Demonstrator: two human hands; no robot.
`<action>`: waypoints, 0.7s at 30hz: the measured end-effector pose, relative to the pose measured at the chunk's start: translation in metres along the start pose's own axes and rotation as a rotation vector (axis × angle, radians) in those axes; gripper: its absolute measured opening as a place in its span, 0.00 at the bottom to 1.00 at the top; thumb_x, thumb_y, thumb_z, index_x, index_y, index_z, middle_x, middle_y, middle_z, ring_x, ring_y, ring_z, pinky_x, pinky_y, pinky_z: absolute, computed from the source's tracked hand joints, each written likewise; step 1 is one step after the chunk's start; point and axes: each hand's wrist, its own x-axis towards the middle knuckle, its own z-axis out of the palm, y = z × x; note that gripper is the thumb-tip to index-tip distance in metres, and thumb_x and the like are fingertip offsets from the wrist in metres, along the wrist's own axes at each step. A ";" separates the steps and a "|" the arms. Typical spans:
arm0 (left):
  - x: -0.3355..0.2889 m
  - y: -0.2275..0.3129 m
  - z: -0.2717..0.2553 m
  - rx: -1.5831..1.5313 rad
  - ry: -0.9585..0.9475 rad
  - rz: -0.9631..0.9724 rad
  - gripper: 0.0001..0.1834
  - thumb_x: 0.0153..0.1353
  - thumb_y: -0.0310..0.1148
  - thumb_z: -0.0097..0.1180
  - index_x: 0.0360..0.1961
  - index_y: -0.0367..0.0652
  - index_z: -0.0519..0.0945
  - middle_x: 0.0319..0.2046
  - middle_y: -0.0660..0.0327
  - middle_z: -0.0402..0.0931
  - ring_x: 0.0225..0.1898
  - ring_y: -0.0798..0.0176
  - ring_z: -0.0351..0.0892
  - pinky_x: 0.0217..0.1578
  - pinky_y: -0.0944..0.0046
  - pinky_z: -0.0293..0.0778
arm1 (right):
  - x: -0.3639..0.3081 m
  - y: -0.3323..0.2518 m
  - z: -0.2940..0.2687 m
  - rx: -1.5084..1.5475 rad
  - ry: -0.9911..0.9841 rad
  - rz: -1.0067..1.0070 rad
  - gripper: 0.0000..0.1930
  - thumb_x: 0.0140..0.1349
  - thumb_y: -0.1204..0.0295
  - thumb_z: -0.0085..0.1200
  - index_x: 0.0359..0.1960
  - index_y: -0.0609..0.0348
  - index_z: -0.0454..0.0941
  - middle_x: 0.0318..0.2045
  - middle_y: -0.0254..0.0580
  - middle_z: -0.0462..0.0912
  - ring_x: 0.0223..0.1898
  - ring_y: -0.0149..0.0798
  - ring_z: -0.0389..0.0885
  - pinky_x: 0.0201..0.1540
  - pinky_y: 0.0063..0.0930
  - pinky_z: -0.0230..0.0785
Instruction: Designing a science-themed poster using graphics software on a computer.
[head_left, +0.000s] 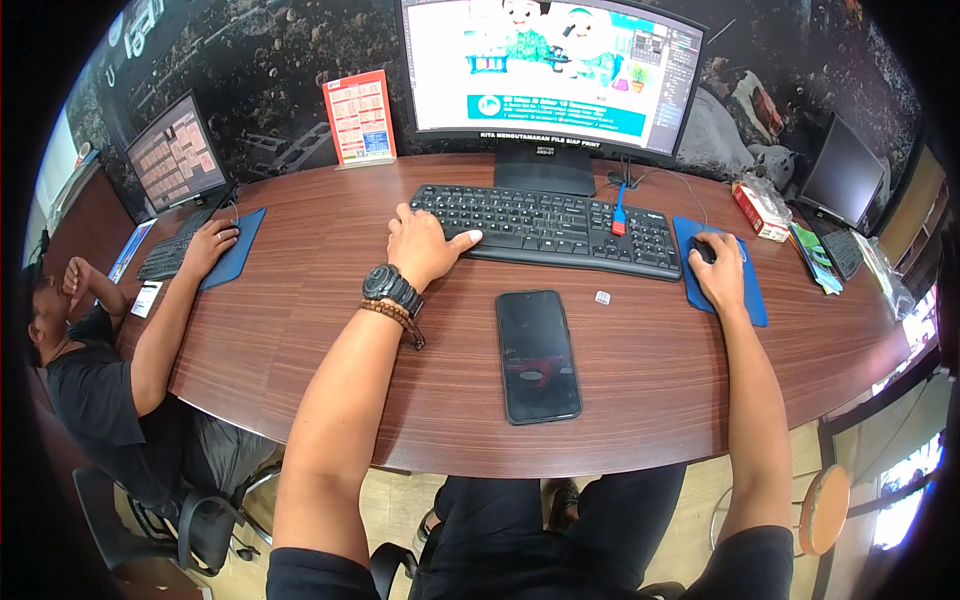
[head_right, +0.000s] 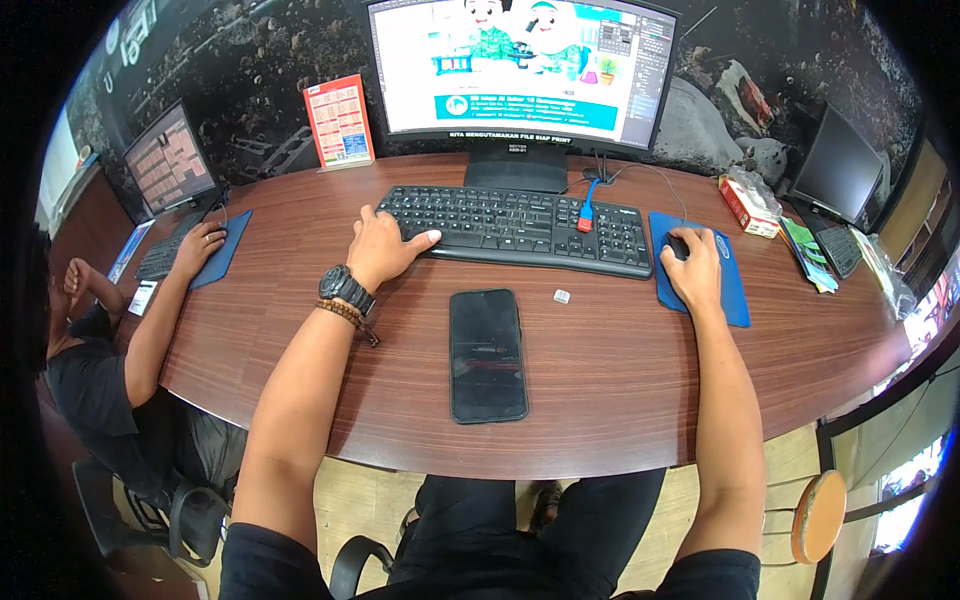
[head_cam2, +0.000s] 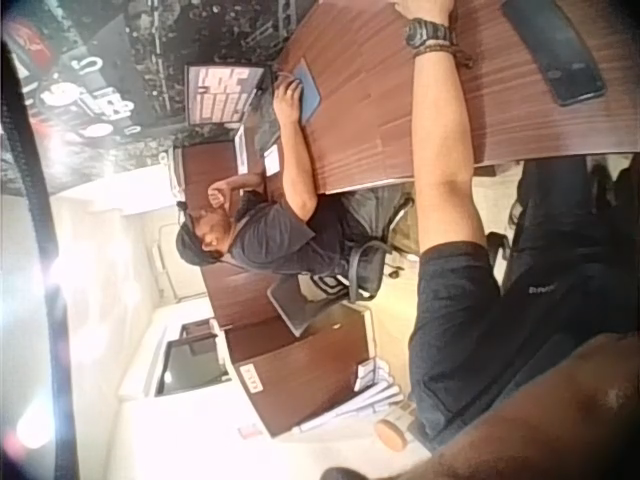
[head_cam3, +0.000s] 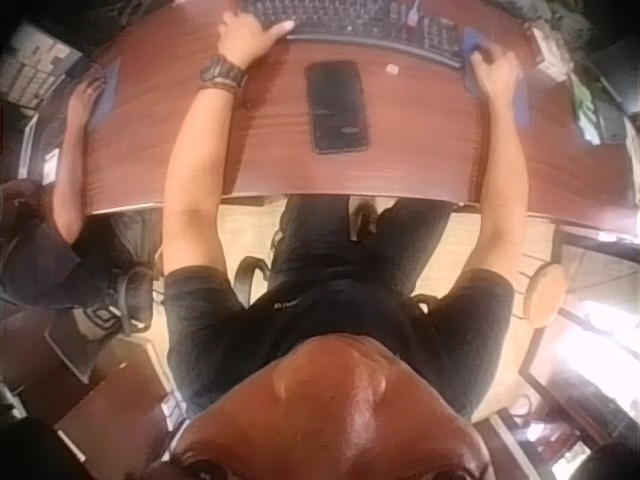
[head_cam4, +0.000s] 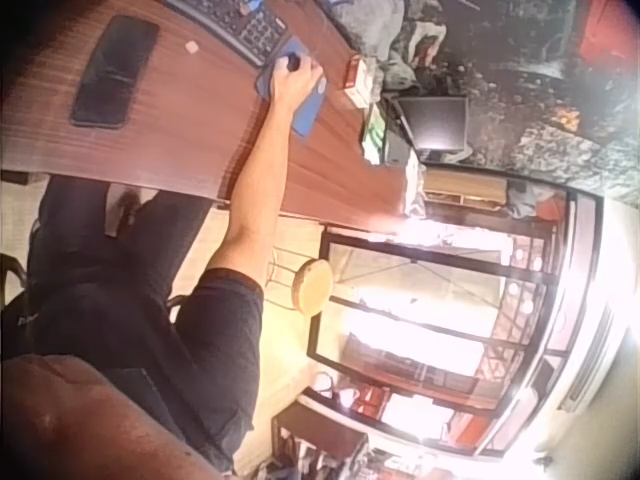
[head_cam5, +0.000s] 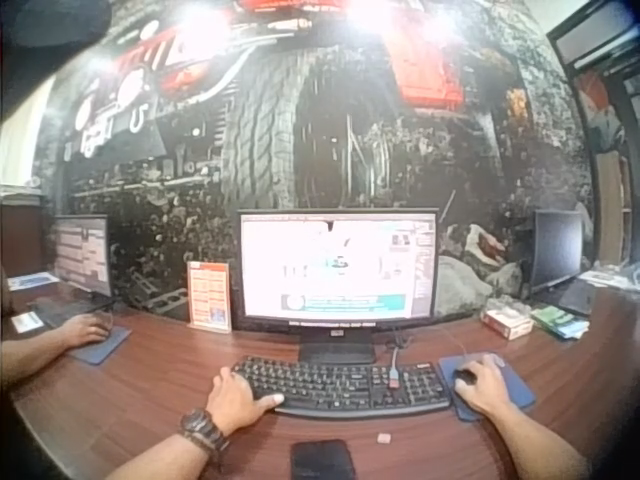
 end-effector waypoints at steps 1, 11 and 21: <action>0.000 0.000 0.000 0.000 -0.001 0.003 0.49 0.55 0.68 0.62 0.44 0.19 0.79 0.52 0.33 0.69 0.53 0.31 0.73 0.52 0.43 0.76 | 0.000 -0.001 0.001 0.001 -0.001 0.005 0.17 0.54 0.67 0.60 0.45 0.58 0.84 0.48 0.51 0.79 0.52 0.53 0.78 0.57 0.42 0.71; -0.002 0.006 -0.005 0.022 -0.035 -0.036 0.47 0.55 0.67 0.62 0.46 0.21 0.81 0.56 0.35 0.68 0.55 0.36 0.72 0.54 0.46 0.75 | 0.001 0.005 0.001 0.012 -0.007 0.003 0.17 0.54 0.66 0.60 0.46 0.57 0.84 0.49 0.51 0.78 0.53 0.53 0.78 0.58 0.41 0.70; -0.001 0.002 -0.002 -0.002 -0.012 -0.012 0.48 0.55 0.67 0.63 0.42 0.18 0.79 0.53 0.34 0.69 0.54 0.32 0.72 0.51 0.43 0.76 | 0.000 0.001 0.000 0.016 -0.007 0.007 0.17 0.54 0.67 0.60 0.45 0.57 0.84 0.48 0.50 0.78 0.52 0.53 0.78 0.57 0.41 0.70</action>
